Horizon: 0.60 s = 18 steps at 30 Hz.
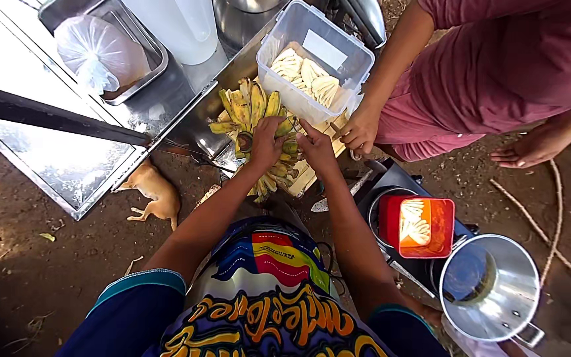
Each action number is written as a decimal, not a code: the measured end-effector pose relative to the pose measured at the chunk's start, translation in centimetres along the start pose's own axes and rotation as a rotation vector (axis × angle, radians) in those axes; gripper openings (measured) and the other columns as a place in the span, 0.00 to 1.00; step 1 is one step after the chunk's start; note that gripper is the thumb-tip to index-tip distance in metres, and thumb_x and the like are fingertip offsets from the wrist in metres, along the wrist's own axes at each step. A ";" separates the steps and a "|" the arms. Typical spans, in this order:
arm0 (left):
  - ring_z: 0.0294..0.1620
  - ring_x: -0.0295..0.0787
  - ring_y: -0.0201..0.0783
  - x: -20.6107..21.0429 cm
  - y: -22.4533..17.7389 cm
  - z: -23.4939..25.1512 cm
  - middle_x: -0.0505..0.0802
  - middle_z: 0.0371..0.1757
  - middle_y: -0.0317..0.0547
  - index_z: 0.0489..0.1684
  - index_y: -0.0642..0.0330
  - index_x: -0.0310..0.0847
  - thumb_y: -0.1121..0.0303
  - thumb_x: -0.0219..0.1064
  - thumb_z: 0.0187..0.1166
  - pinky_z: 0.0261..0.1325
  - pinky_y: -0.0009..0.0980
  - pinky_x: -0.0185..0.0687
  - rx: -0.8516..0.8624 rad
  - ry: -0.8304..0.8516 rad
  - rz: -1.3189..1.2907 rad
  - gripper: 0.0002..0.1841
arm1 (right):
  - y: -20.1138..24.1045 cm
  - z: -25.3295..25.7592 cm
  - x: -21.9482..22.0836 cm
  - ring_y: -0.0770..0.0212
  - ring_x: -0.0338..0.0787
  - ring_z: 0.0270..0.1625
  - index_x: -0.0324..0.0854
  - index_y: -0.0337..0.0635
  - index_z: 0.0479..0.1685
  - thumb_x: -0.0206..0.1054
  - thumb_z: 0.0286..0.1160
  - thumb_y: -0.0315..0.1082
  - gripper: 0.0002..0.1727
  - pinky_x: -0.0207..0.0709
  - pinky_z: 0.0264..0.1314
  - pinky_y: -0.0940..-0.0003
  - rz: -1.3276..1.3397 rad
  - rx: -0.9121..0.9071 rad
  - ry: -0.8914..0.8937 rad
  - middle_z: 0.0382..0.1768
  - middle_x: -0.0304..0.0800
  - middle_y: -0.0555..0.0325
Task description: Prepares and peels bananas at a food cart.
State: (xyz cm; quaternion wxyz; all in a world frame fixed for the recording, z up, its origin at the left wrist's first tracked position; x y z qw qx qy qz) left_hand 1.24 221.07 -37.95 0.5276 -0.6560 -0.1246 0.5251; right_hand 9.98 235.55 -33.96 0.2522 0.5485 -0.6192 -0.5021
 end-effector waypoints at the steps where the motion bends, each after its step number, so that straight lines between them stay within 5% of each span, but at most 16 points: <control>1: 0.73 0.80 0.53 0.0 0.1 0.0 0.89 0.66 0.52 0.70 0.62 0.82 0.71 0.74 0.76 0.77 0.54 0.71 0.005 0.001 0.002 0.22 | -0.1 0.1 0.2 0.68 0.72 0.23 0.68 0.43 0.88 0.60 0.90 0.37 0.28 0.70 0.28 0.71 0.007 -0.006 -0.007 0.30 0.84 0.54; 3: 0.73 0.80 0.52 0.1 0.2 0.0 0.89 0.66 0.52 0.70 0.62 0.82 0.70 0.74 0.77 0.78 0.53 0.70 0.007 0.000 0.004 0.22 | -0.2 0.3 0.5 0.67 0.77 0.29 0.70 0.44 0.87 0.59 0.91 0.37 0.27 0.74 0.35 0.69 0.000 -0.021 -0.028 0.41 0.90 0.50; 7: 0.74 0.79 0.52 0.1 0.4 0.0 0.88 0.67 0.53 0.71 0.62 0.81 0.71 0.73 0.77 0.80 0.51 0.70 0.016 -0.003 0.011 0.23 | 0.0 0.4 0.8 0.61 0.90 0.58 0.71 0.42 0.86 0.58 0.91 0.38 0.26 0.80 0.64 0.62 -0.009 -0.030 -0.040 0.68 0.88 0.45; 13: 0.72 0.81 0.51 0.5 0.4 -0.4 0.90 0.65 0.51 0.70 0.61 0.82 0.72 0.73 0.76 0.79 0.50 0.71 0.067 -0.026 0.036 0.22 | -0.4 0.8 1.4 0.61 0.89 0.47 0.80 0.45 0.79 0.58 0.91 0.39 0.22 0.81 0.55 0.59 -0.008 -0.024 -0.126 0.56 0.93 0.48; 18: 0.71 0.82 0.50 -0.5 -1.4 0.1 0.90 0.64 0.52 0.67 0.61 0.83 0.65 0.77 0.73 0.77 0.46 0.75 -0.077 -0.004 0.094 0.23 | -0.1 0.8 1.4 0.57 0.90 0.62 0.81 0.47 0.78 0.57 0.92 0.40 0.22 0.79 0.69 0.53 -0.051 -0.060 -0.108 0.61 0.93 0.48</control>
Point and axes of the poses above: each hand's wrist, its own z-axis towards the middle knuckle, its own x-axis out of the palm, y = z × x, the point moved 1 cm from there along z, towards the middle knuckle
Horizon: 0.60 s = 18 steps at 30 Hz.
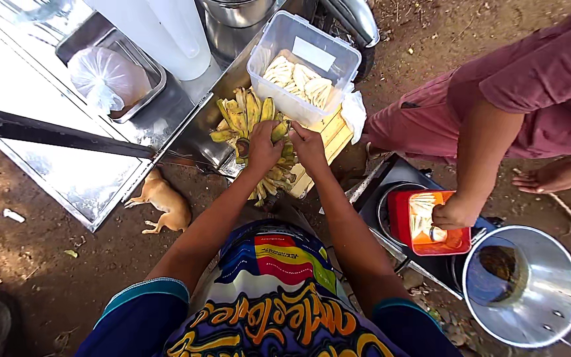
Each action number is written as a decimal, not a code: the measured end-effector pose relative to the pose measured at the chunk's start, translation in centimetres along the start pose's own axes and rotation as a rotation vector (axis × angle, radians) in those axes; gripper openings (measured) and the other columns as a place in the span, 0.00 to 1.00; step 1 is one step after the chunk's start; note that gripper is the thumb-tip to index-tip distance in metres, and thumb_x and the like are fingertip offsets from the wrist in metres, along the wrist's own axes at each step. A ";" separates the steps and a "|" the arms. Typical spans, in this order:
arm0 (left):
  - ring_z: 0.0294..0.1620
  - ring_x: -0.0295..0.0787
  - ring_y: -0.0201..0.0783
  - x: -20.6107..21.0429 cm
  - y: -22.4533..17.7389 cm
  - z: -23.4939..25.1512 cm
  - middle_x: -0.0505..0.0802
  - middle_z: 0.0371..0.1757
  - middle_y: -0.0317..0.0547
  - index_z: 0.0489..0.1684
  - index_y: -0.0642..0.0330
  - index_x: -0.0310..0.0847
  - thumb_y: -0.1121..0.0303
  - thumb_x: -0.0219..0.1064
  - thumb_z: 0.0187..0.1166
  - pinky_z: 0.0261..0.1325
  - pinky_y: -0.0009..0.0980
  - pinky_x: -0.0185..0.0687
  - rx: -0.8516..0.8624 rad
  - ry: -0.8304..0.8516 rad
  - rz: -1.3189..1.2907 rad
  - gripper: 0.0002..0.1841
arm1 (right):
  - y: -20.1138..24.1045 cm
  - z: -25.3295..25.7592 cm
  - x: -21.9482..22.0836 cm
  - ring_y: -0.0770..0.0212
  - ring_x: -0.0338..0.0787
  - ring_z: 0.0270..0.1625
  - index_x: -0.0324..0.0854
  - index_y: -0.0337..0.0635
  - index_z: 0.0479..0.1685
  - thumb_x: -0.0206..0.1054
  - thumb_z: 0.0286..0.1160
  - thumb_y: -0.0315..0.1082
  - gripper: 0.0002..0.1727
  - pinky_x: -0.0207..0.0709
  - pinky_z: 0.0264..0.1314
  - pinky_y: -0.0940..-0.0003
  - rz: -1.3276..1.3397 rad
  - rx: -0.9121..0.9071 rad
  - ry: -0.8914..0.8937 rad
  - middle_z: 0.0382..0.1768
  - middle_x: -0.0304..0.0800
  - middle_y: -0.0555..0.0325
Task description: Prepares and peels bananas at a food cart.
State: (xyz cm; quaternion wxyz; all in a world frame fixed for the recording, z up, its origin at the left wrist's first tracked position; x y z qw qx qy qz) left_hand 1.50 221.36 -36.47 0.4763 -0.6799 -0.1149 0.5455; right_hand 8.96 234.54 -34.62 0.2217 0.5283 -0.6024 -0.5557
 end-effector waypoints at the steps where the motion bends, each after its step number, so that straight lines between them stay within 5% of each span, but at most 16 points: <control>1: 0.68 0.84 0.49 -0.3 -0.6 0.2 0.90 0.61 0.52 0.65 0.61 0.83 0.62 0.77 0.72 0.74 0.46 0.78 -0.042 -0.012 0.019 0.23 | 0.1 0.0 0.0 0.57 0.91 0.62 0.81 0.47 0.78 0.57 0.92 0.40 0.22 0.80 0.69 0.53 -0.007 -0.011 0.011 0.61 0.93 0.48; 6: 0.65 0.86 0.49 -1.2 -1.6 0.6 0.91 0.60 0.52 0.62 0.62 0.84 0.60 0.74 0.77 0.71 0.47 0.79 -0.087 0.000 0.029 0.20 | 0.3 0.2 -0.3 0.61 0.91 0.54 0.81 0.44 0.78 0.58 0.91 0.39 0.22 0.82 0.60 0.59 0.086 0.011 0.052 0.59 0.93 0.48; 11: 0.64 0.87 0.47 -1.3 -1.1 0.5 0.91 0.59 0.52 0.63 0.63 0.84 0.61 0.74 0.78 0.71 0.47 0.81 -0.066 0.007 -0.012 0.20 | 0.3 -0.2 -0.2 0.71 0.69 0.23 0.82 0.47 0.77 0.60 0.91 0.39 0.21 0.63 0.23 0.73 0.249 0.112 0.047 0.42 0.90 0.57; 18: 0.63 0.88 0.43 -1.2 -0.4 0.4 0.92 0.58 0.50 0.62 0.62 0.84 0.64 0.76 0.76 0.71 0.43 0.82 -0.056 -0.003 -0.099 0.19 | 0.2 -0.7 0.2 0.72 0.63 0.17 0.83 0.48 0.76 0.60 0.91 0.38 0.20 0.56 0.17 0.76 0.392 0.162 0.049 0.32 0.84 0.60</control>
Point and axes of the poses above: each hand's wrist, its own z-axis towards the middle knuckle, its own x-axis out of the palm, y = z × x, the point moved 1 cm from there along z, towards the middle knuckle
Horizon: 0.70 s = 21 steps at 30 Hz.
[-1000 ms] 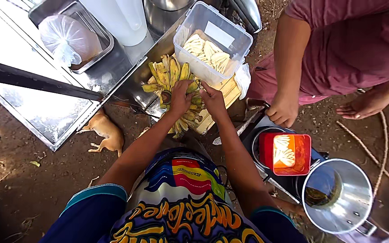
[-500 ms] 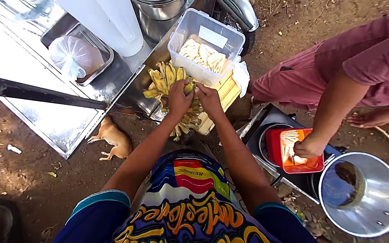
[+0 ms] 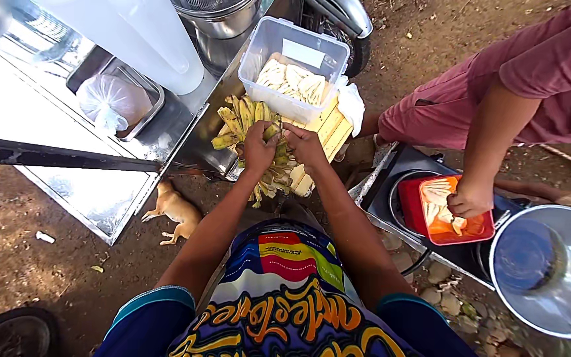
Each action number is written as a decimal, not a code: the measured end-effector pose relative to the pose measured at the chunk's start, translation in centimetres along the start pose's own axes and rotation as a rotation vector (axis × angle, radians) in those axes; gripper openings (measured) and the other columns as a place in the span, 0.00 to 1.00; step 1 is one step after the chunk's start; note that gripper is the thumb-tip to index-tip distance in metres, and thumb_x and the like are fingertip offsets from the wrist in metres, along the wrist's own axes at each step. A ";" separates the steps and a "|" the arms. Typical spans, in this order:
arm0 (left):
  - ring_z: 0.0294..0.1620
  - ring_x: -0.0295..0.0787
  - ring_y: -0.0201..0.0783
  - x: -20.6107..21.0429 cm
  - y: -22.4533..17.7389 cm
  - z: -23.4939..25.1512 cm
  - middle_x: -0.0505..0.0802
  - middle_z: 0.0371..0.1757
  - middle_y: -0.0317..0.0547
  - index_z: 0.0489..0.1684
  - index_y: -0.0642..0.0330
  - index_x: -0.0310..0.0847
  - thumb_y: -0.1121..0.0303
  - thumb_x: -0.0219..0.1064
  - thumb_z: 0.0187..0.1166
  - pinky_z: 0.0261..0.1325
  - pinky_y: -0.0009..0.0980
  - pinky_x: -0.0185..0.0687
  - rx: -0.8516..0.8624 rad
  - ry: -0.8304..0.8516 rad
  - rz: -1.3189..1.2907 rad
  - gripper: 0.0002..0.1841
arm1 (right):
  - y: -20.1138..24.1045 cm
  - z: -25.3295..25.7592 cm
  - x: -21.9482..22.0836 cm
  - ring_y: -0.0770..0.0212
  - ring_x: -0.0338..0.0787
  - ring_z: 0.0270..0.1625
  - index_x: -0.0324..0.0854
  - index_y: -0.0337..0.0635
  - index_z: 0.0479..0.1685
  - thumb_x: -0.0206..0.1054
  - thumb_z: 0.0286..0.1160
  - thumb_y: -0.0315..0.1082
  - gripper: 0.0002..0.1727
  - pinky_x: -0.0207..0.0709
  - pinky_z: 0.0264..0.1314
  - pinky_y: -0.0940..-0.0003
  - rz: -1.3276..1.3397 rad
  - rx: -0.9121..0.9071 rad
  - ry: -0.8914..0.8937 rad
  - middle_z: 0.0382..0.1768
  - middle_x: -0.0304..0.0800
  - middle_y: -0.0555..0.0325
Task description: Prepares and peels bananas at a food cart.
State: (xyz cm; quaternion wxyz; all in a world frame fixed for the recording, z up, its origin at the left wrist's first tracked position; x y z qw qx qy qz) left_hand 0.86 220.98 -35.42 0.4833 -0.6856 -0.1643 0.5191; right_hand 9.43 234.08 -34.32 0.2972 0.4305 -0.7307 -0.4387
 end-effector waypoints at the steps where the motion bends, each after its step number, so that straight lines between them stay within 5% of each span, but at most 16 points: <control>1: 0.62 0.88 0.43 0.0 0.1 0.0 0.92 0.57 0.50 0.62 0.63 0.84 0.64 0.76 0.76 0.71 0.42 0.82 0.004 -0.002 -0.010 0.19 | -0.1 -0.1 0.0 0.72 0.63 0.17 0.83 0.49 0.76 0.60 0.91 0.38 0.20 0.56 0.17 0.76 0.017 0.008 0.001 0.31 0.83 0.61; 14: 0.64 0.87 0.43 -1.3 0.2 -0.9 0.92 0.58 0.48 0.61 0.59 0.87 0.65 0.79 0.73 0.71 0.44 0.81 -0.044 0.002 -0.062 0.19 | -1.0 -0.4 0.1 0.73 0.59 0.13 0.80 0.50 0.78 0.61 0.90 0.41 0.21 0.53 0.12 0.78 0.245 0.126 -0.047 0.23 0.72 0.66; 21: 0.52 0.93 0.41 -3.2 0.4 -1.4 0.92 0.55 0.53 0.61 0.68 0.83 0.76 0.75 0.74 0.57 0.38 0.93 -0.075 -0.010 -0.373 0.17 | -3.1 0.4 -0.5 0.74 0.57 0.12 0.76 0.52 0.81 0.59 0.91 0.42 0.23 0.51 0.10 0.79 0.386 0.239 -0.091 0.20 0.64 0.70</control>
Point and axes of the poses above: each hand's wrist, its own z-axis towards the middle knuckle, its own x-axis out of the palm, y = z × x, the point moved 1 cm from there along z, towards the middle knuckle
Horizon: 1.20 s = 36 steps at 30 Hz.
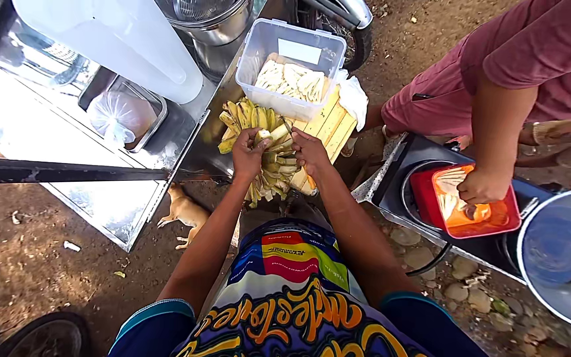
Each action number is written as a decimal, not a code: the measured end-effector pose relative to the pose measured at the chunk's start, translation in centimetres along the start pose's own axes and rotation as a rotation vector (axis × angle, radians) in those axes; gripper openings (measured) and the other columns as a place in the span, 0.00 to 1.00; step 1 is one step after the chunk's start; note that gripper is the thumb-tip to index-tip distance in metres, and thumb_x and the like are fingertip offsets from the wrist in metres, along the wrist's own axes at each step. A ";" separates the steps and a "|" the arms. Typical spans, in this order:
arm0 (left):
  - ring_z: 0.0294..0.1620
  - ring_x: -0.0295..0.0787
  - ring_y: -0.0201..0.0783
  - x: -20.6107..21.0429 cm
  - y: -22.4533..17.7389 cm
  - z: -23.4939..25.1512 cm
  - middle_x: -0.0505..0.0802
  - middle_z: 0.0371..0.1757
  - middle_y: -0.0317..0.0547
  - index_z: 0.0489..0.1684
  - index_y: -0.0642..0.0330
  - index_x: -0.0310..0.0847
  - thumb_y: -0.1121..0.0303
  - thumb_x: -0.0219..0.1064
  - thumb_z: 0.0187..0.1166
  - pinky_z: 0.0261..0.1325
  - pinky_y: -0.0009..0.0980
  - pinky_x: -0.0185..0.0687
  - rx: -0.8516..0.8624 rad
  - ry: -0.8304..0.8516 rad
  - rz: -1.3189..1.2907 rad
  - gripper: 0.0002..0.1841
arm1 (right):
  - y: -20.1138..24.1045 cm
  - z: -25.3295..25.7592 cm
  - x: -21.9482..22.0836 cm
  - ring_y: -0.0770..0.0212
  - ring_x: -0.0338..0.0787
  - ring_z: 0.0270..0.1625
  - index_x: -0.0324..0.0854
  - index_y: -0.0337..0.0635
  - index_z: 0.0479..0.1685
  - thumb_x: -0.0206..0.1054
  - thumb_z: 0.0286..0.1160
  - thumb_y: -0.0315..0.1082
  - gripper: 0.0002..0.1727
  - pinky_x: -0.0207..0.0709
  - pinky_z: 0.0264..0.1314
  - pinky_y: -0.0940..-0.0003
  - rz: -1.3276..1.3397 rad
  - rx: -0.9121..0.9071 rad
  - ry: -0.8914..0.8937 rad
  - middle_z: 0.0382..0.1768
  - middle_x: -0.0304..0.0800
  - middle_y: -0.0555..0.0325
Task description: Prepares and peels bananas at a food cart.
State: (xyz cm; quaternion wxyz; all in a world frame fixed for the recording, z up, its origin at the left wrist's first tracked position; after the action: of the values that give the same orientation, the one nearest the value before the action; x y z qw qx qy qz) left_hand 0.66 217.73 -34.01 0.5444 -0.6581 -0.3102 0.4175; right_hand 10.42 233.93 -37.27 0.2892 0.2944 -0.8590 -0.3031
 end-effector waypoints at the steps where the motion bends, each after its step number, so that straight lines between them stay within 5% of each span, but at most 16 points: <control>1: 0.52 0.93 0.40 -0.5 0.1 0.0 0.92 0.54 0.52 0.61 0.68 0.83 0.77 0.75 0.74 0.56 0.37 0.92 0.002 -0.014 -0.041 0.17 | -0.3 0.3 -0.3 0.74 0.56 0.12 0.76 0.52 0.81 0.59 0.91 0.42 0.22 0.51 0.10 0.80 0.014 0.018 -0.018 0.20 0.65 0.70; 7: 0.54 0.90 0.40 -2.3 1.3 0.2 0.92 0.52 0.50 0.62 0.69 0.81 0.80 0.71 0.75 0.60 0.38 0.88 -0.012 -0.106 -0.247 0.17 | -2.3 1.2 -1.5 0.75 0.57 0.11 0.77 0.52 0.79 0.60 0.91 0.42 0.22 0.51 0.09 0.80 0.038 0.073 -0.074 0.19 0.66 0.70; 10: 0.52 0.90 0.38 -1.1 0.7 0.1 0.91 0.50 0.50 0.59 0.69 0.80 0.79 0.73 0.74 0.56 0.35 0.89 0.010 -0.163 -0.197 0.17 | -1.2 0.5 -1.5 0.71 0.61 0.14 0.77 0.52 0.81 0.59 0.92 0.44 0.23 0.56 0.14 0.76 -0.201 -0.012 -0.056 0.23 0.70 0.65; 15: 0.46 0.91 0.39 1.9 -1.3 -0.8 0.91 0.50 0.51 0.61 0.65 0.80 0.71 0.76 0.75 0.52 0.35 0.90 -0.028 -0.264 0.006 0.19 | 2.9 -3.4 -2.2 0.55 0.83 0.36 0.66 0.45 0.90 0.59 0.90 0.50 0.33 0.80 0.45 0.54 -0.608 -0.258 -0.049 0.42 0.88 0.44; 18: 0.45 0.90 0.45 2.3 -1.1 -1.0 0.90 0.53 0.51 0.65 0.56 0.78 0.56 0.74 0.80 0.48 0.47 0.87 -0.084 -0.142 0.239 0.21 | 4.1 -7.8 0.3 0.65 0.69 0.20 0.69 0.53 0.85 0.61 0.89 0.48 0.28 0.64 0.20 0.70 -0.452 -0.308 -0.012 0.31 0.79 0.55; 20: 0.48 0.92 0.47 2.1 -0.8 0.3 0.93 0.54 0.49 0.66 0.53 0.80 0.55 0.75 0.79 0.52 0.54 0.88 -0.100 -0.035 0.350 0.22 | 3.3 -8.1 2.0 0.69 0.65 0.16 0.67 0.57 0.84 0.59 0.91 0.47 0.25 0.61 0.16 0.74 -0.343 -0.263 0.066 0.30 0.79 0.60; 24: 0.54 0.91 0.55 0.3 -1.4 3.1 0.92 0.56 0.56 0.71 0.56 0.75 0.60 0.78 0.76 0.59 0.62 0.86 -0.089 0.326 0.458 0.27 | 0.4 -4.9 3.9 0.69 0.71 0.17 0.60 0.47 0.88 0.56 0.92 0.45 0.29 0.68 0.19 0.72 -0.368 -0.224 0.056 0.40 0.90 0.55; 28: 0.65 0.87 0.49 -2.6 -0.9 6.4 0.87 0.70 0.56 0.78 0.54 0.78 0.68 0.70 0.82 0.72 0.52 0.80 -0.031 0.691 0.388 0.24 | -0.2 -2.7 3.6 0.66 0.74 0.20 0.61 0.36 0.87 0.55 0.92 0.44 0.31 0.69 0.21 0.67 -0.535 -0.320 0.036 0.43 0.91 0.50; 33: 0.51 0.90 0.43 -2.8 -0.3 7.5 0.92 0.59 0.52 0.69 0.59 0.83 0.72 0.70 0.81 0.62 0.45 0.84 -0.015 0.704 0.303 0.18 | 1.2 -1.6 4.0 0.58 0.85 0.30 0.66 0.39 0.86 0.51 0.95 0.45 0.28 0.78 0.32 0.57 -0.864 -0.338 0.021 0.45 0.94 0.49; 36: 0.50 0.90 0.46 -2.5 -0.3 7.4 0.93 0.56 0.54 0.67 0.63 0.84 0.72 0.74 0.78 0.64 0.49 0.83 0.012 0.661 0.323 0.19 | 1.6 -0.8 5.2 0.50 0.91 0.37 0.75 0.35 0.75 0.50 0.95 0.46 0.25 0.83 0.39 0.48 -0.978 -0.318 0.004 0.45 0.94 0.44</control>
State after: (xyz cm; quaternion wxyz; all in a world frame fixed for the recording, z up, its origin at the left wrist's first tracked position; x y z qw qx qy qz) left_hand -7.10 219.00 -33.62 0.5462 -0.7947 -0.0073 0.2646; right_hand 7.03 231.16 -33.95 0.1567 0.6146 -0.5634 -0.5294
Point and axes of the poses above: each hand's wrist, its own z-axis towards the middle knuckle, its own x-axis out of the palm, y = z × x, the point moved 1 cm from there along z, towards the middle knuckle
